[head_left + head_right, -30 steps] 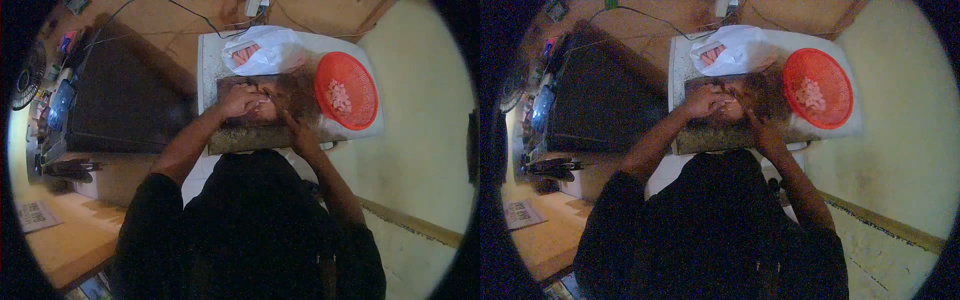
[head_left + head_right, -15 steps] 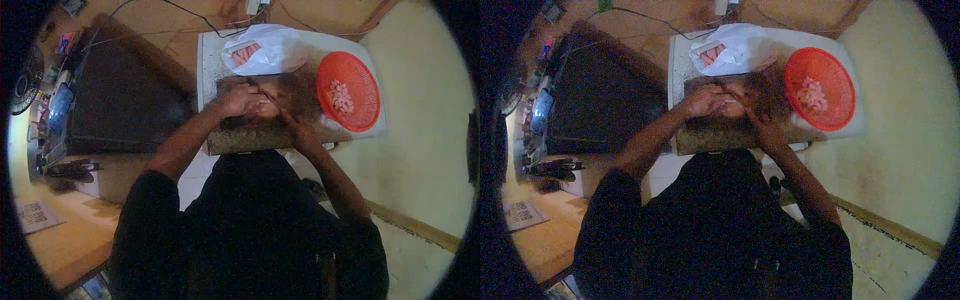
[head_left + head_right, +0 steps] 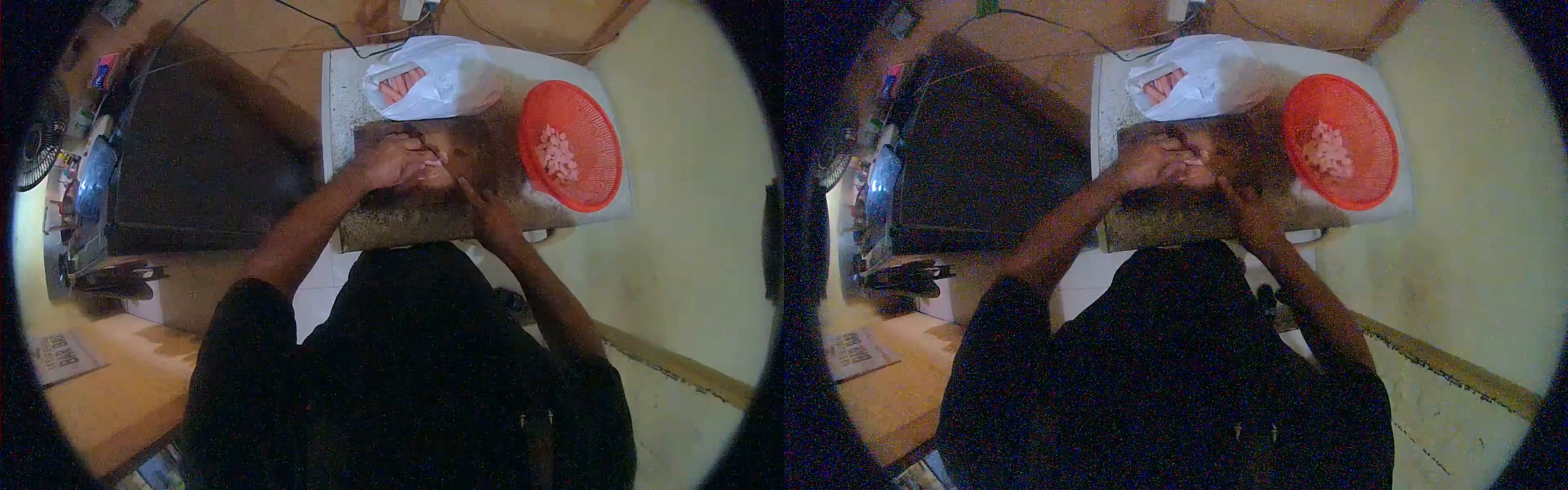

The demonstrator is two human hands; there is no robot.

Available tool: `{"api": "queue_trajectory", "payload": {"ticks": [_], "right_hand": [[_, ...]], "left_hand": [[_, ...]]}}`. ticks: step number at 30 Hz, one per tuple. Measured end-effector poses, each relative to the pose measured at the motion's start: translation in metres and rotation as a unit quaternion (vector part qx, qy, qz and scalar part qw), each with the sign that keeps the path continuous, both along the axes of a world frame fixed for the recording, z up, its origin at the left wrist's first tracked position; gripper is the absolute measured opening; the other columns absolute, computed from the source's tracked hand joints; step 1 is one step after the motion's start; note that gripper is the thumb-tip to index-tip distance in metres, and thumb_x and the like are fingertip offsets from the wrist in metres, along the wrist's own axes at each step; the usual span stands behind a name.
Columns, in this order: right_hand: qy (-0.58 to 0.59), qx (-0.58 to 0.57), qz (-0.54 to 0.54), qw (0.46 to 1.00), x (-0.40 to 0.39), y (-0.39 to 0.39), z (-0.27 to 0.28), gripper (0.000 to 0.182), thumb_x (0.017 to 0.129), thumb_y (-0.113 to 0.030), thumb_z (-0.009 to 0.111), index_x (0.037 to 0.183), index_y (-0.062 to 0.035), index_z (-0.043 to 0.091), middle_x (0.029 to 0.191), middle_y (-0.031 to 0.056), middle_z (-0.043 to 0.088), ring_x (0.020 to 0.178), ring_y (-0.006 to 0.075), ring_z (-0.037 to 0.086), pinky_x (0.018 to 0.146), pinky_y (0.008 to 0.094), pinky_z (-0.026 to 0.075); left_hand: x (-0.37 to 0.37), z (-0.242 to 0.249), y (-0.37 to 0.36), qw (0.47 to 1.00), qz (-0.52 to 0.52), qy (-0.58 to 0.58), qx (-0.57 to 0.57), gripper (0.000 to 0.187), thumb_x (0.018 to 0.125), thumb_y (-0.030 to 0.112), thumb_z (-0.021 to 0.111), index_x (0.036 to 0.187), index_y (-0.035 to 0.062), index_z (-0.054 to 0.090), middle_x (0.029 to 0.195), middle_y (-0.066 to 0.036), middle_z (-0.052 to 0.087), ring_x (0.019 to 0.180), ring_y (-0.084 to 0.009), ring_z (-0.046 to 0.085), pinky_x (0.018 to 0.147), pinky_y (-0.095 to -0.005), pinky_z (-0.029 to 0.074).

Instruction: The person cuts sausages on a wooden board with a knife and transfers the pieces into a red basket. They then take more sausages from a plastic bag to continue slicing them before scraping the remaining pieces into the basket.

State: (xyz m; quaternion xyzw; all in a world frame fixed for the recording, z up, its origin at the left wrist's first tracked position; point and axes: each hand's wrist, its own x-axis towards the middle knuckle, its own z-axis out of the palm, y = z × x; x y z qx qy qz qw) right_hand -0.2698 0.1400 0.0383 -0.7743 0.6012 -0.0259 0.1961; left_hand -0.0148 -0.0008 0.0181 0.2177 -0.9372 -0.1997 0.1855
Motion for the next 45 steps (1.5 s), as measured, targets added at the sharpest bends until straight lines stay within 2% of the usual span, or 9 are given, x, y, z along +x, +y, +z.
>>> {"api": "queue_trajectory", "payload": {"ticks": [14, 16, 25, 28, 31, 34, 37, 40, 45], "right_hand": [[0.025, 0.012, -0.002, 1.000, 0.000, 0.003, -0.003, 0.079, 0.085, -0.004, 0.056, 0.155, -0.0266, 0.025, 0.127, 0.0288, 0.054, 0.108, 0.0474, 0.058, 0.093, 0.0525, 0.049], [0.008, 0.023, -0.015, 1.000, 0.001, -0.002, 0.004, 0.079, 0.085, -0.005, 0.056, 0.154, -0.0264, 0.026, 0.128, 0.0279, 0.054, 0.109, 0.0473, 0.058, 0.093, 0.0529, 0.049], [-0.021, -0.014, 0.002, 1.000, 0.007, 0.000, -0.003, 0.075, 0.086, -0.005, 0.056, 0.153, -0.0254, 0.030, 0.126, 0.0264, 0.055, 0.105, 0.0465, 0.060, 0.089, 0.0521, 0.051], [-0.021, 0.051, 0.000, 0.999, 0.001, -0.007, 0.008, 0.075, 0.086, -0.004, 0.055, 0.153, -0.0248, 0.030, 0.126, 0.0262, 0.055, 0.104, 0.0462, 0.060, 0.088, 0.0527, 0.051], [0.007, -0.032, 0.021, 0.999, 0.010, 0.001, 0.005, 0.072, 0.087, -0.003, 0.053, 0.153, -0.0227, 0.031, 0.124, 0.0271, 0.056, 0.103, 0.0460, 0.060, 0.086, 0.0521, 0.052], [-0.007, 0.056, -0.013, 0.998, 0.009, -0.008, 0.021, 0.073, 0.086, -0.003, 0.052, 0.153, -0.0240, 0.030, 0.124, 0.0272, 0.056, 0.104, 0.0463, 0.060, 0.088, 0.0523, 0.051], [0.019, -0.005, 0.019, 1.000, 0.007, -0.003, -0.004, 0.074, 0.086, -0.003, 0.052, 0.153, -0.0267, 0.031, 0.124, 0.0273, 0.056, 0.105, 0.0467, 0.061, 0.088, 0.0525, 0.052], [-0.076, -0.002, 0.007, 0.997, 0.001, -0.007, -0.003, 0.075, 0.086, -0.001, 0.051, 0.152, -0.0283, 0.030, 0.126, 0.0276, 0.056, 0.110, 0.0469, 0.059, 0.093, 0.0537, 0.050], [-0.009, 0.024, -0.002, 1.000, 0.006, -0.003, 0.010, 0.075, 0.086, 0.000, 0.051, 0.152, -0.0273, 0.031, 0.131, 0.0273, 0.054, 0.111, 0.0461, 0.059, 0.093, 0.0519, 0.050]], "left_hand": [[0.000, -0.029, -0.003, 0.999, 0.013, 0.022, -0.024, 0.030, 0.094, 0.025, 0.057, 0.122, 0.0182, 0.067, 0.109, -0.012, 0.065, 0.104, -0.0324, 0.059, 0.095, -0.0449, 0.046], [0.003, -0.006, 0.002, 0.999, 0.026, -0.019, 0.005, 0.030, 0.094, 0.025, 0.057, 0.122, 0.0179, 0.066, 0.107, -0.012, 0.065, 0.104, -0.0322, 0.059, 0.095, -0.0448, 0.046], [0.003, -0.020, -0.003, 0.998, 0.000, 0.041, -0.040, 0.026, 0.095, 0.026, 0.058, 0.116, 0.0135, 0.068, 0.095, -0.012, 0.064, 0.094, -0.0334, 0.060, 0.088, -0.0445, 0.048], [0.004, -0.014, 0.001, 0.998, 0.032, 0.033, -0.044, 0.025, 0.094, 0.027, 0.060, 0.113, 0.0139, 0.070, 0.095, -0.012, 0.064, 0.094, -0.0326, 0.060, 0.087, -0.0442, 0.048], [0.004, -0.020, -0.002, 0.997, 0.012, 0.065, -0.043, 0.025, 0.093, 0.028, 0.061, 0.111, 0.0146, 0.071, 0.095, -0.011, 0.064, 0.094, -0.0314, 0.061, 0.087, -0.0431, 0.049], [0.004, -0.028, -0.006, 0.997, 0.003, 0.070, -0.041, 0.024, 0.092, 0.028, 0.062, 0.111, 0.0162, 0.071, 0.097, -0.010, 0.065, 0.094, -0.0310, 0.061, 0.087, -0.0426, 0.049], [0.006, -0.028, -0.006, 0.997, 0.016, 0.067, -0.033, 0.025, 0.091, 0.028, 0.063, 0.112, 0.0179, 0.070, 0.099, -0.010, 0.066, 0.094, -0.0311, 0.061, 0.087, -0.0425, 0.050], [0.007, -0.030, -0.005, 0.997, 0.025, 0.061, -0.048, 0.024, 0.090, 0.027, 0.064, 0.112, 0.0197, 0.071, 0.099, -0.010, 0.066, 0.095, -0.0314, 0.061, 0.088, -0.0426, 0.050], [0.003, -0.034, -0.004, 0.996, 0.028, 0.083, -0.035, 0.024, 0.090, 0.029, 0.064, 0.110, 0.0169, 0.072, 0.099, -0.010, 0.067, 0.098, -0.0308, 0.062, 0.089, -0.0418, 0.050]]}}
